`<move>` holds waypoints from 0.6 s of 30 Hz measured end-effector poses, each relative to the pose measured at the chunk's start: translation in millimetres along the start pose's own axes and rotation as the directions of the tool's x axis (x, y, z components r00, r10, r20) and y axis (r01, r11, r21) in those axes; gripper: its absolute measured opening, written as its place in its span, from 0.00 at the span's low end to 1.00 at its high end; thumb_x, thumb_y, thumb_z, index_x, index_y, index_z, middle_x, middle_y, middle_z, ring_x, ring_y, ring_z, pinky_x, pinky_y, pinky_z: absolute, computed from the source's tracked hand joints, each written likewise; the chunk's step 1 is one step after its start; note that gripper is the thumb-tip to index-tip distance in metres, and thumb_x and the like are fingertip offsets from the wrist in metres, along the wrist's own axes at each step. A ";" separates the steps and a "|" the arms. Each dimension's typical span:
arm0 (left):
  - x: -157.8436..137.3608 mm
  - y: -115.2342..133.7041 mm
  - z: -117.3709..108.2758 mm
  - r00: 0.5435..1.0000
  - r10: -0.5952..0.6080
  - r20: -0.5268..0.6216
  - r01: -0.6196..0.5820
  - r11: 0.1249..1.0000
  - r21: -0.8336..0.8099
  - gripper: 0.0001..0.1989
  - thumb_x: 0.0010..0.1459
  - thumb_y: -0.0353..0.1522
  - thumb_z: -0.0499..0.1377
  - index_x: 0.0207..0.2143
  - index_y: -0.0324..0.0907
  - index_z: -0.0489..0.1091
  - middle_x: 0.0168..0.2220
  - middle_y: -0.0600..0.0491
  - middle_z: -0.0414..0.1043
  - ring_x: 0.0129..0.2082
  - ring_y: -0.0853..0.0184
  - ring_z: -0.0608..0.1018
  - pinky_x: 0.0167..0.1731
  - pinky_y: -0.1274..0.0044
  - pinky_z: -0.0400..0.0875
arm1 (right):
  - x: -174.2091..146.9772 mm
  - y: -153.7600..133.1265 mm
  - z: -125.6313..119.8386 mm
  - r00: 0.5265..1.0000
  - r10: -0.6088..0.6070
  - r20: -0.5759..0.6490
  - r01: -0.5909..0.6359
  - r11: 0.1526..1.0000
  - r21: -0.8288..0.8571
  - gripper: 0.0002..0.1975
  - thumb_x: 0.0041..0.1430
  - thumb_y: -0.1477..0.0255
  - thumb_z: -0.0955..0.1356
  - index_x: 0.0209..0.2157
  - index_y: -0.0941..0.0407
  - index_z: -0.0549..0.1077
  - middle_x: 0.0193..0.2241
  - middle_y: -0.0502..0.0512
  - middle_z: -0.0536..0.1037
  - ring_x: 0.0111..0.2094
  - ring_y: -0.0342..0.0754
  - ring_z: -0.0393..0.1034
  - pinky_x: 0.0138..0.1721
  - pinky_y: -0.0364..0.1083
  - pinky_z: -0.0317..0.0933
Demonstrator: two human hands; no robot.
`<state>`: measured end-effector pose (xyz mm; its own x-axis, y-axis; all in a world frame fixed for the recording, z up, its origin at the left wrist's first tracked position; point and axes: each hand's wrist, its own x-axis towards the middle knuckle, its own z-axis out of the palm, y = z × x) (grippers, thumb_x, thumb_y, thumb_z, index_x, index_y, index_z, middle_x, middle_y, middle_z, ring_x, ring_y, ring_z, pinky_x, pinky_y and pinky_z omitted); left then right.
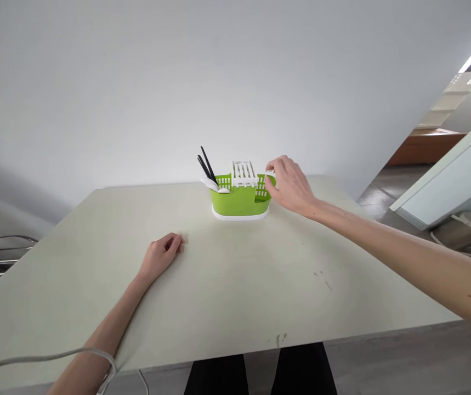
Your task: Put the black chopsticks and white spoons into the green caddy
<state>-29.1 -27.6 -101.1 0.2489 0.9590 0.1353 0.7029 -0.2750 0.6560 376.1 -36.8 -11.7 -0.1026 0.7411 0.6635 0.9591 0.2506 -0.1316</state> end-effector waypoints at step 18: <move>3.4 -1.7 -0.9 1.000 -0.001 0.002 0.001 0.994 0.112 0.22 0.68 0.50 0.50 0.33 0.46 0.73 0.24 0.57 0.71 0.23 0.67 0.67 0.29 0.76 0.63 | -77.0 -17.8 80.9 0.910 -0.060 0.410 0.147 0.972 -0.184 0.35 0.71 0.65 0.56 0.73 0.69 0.47 0.69 0.79 0.61 0.72 0.69 0.51 0.65 0.62 0.58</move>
<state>-30.0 -23.8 -101.1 0.2493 0.9592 0.1336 0.7734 -0.2803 0.5686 345.5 -48.0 -120.0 -0.2588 0.9149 0.3099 0.9657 0.2378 0.1046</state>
